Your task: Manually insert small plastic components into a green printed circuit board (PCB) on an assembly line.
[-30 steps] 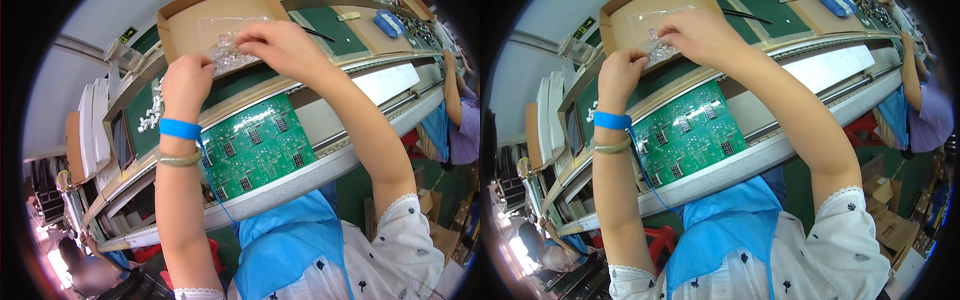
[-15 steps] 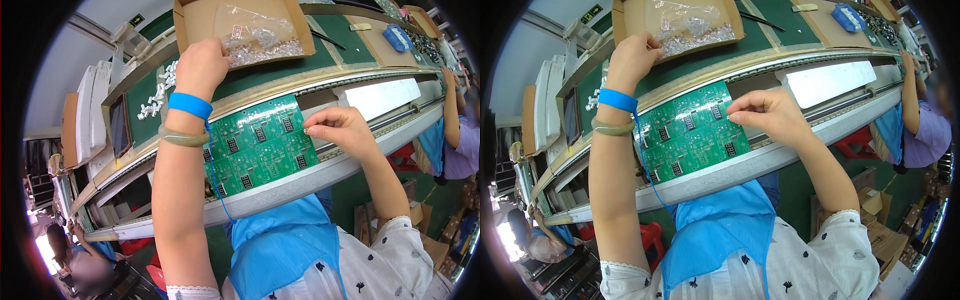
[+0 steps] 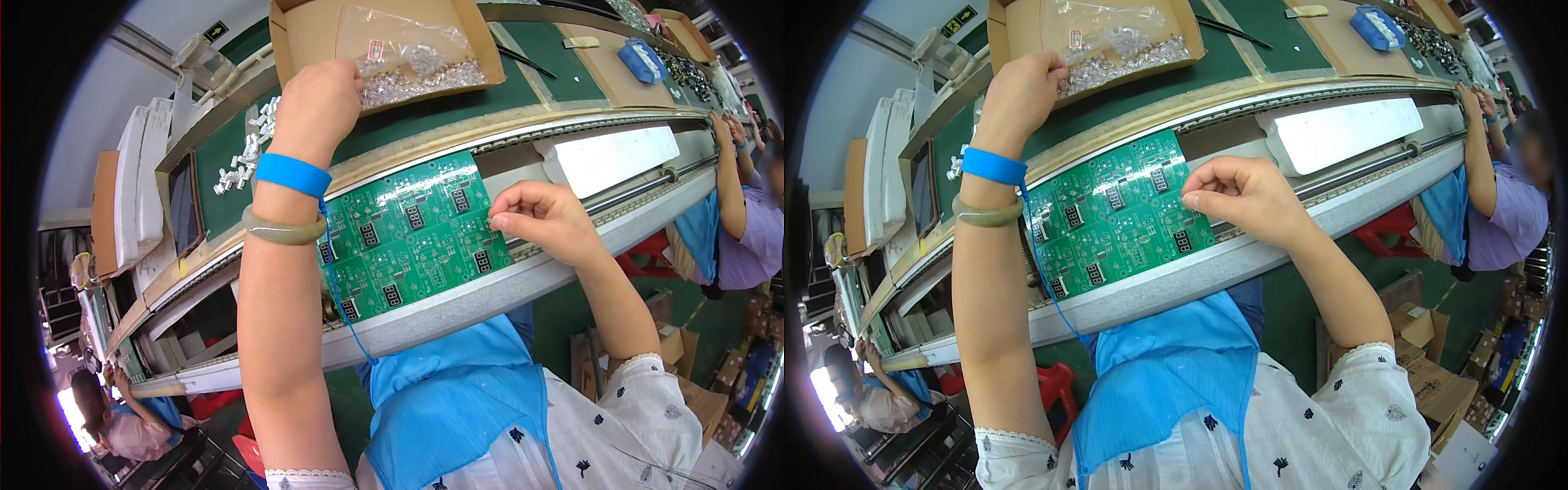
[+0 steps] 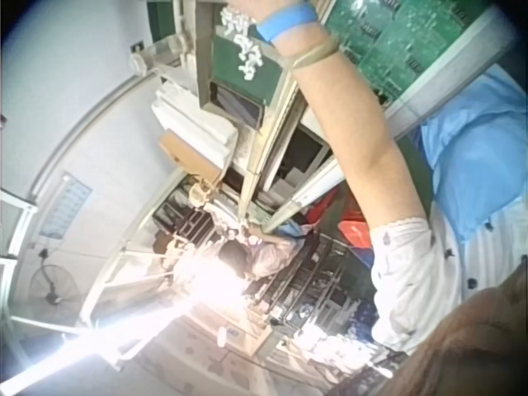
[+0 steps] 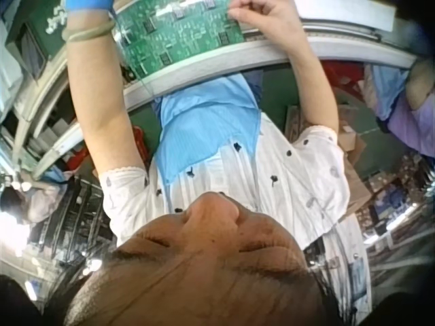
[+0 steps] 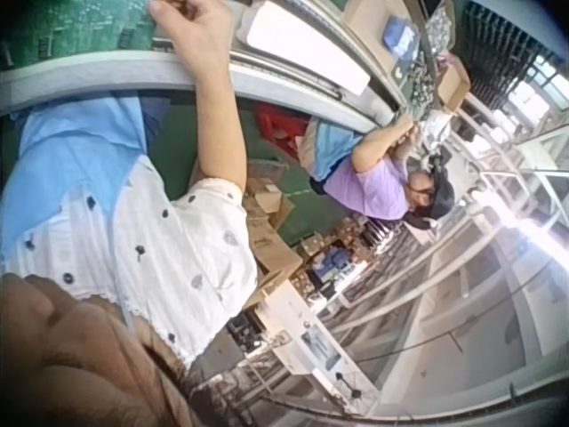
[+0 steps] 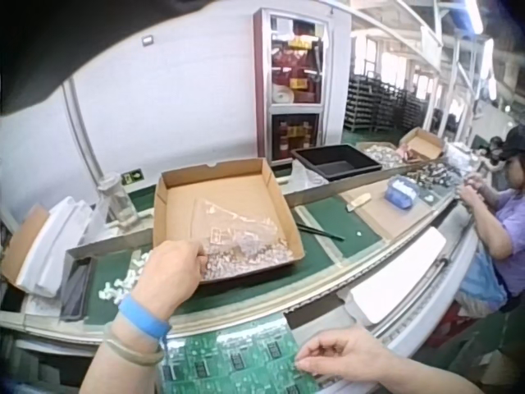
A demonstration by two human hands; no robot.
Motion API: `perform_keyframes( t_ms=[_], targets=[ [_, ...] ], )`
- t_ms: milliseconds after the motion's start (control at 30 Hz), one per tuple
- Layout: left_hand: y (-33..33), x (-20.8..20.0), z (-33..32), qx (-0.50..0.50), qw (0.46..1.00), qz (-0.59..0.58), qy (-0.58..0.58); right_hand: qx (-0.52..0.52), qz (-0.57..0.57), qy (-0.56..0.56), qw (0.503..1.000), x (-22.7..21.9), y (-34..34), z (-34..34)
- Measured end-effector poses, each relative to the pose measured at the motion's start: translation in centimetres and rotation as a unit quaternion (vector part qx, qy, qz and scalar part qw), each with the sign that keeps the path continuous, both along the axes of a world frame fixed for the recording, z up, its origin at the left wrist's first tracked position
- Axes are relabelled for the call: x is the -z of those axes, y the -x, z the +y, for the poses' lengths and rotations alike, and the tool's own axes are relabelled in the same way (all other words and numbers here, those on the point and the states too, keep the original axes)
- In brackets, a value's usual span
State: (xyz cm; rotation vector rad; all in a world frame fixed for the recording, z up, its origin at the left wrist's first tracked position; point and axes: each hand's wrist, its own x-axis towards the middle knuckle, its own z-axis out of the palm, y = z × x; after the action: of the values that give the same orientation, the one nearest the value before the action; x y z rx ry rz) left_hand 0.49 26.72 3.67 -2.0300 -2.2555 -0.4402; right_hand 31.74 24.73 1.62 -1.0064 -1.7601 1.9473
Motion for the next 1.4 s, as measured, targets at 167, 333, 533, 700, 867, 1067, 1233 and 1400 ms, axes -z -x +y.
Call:
perform_keyframes(
  t_ms=[167, 333, 533, 700, 867, 1067, 1233, 1400],
  targets=[
    [-0.3, -0.3, -0.3, 0.002, 0.996, -0.01, -0.088, -0.045, -0.037, -0.234, 0.971, 0.1, 0.2, -0.1],
    [-0.8, -1.2, -1.4, -0.023, 0.987, -0.118, -0.109, -0.08, -0.066, -0.403, 0.909, 0.3, 0.4, -0.6],
    [-2.8, -3.4, -3.8, -0.048, 0.91, -0.411, -0.026, -0.081, -0.111, -0.426, 0.894, 0.1, 0.7, -1.1],
    [-4.0, -3.6, -6.2, 0.024, 0.845, -0.535, 0.01, -0.083, -0.121, -0.468, 0.872, 0.0, 0.8, -1.3],
    [-6.0, -3.5, -8.5, 0.061, 0.79, -0.607, 0.063, -0.087, -0.161, -0.54, 0.822, -0.9, 1.4, -2.3],
    [-7.5, -2.2, -10.7, 0.039, 0.691, -0.713, 0.11, -0.1, -0.155, -0.504, 0.844, -1.1, 1.4, -1.3],
    [-7.9, -1.4, -11.6, 0.025, 0.679, -0.724, 0.121, 0.026, -0.094, -0.471, 0.877, -3.3, 3.5, 3.3],
    [-8.6, -1.0, -11.9, 0.015, 0.697, -0.708, 0.112, 0.051, -0.047, -0.579, 0.812, -3.7, 7.4, 8.4]
  ],
)
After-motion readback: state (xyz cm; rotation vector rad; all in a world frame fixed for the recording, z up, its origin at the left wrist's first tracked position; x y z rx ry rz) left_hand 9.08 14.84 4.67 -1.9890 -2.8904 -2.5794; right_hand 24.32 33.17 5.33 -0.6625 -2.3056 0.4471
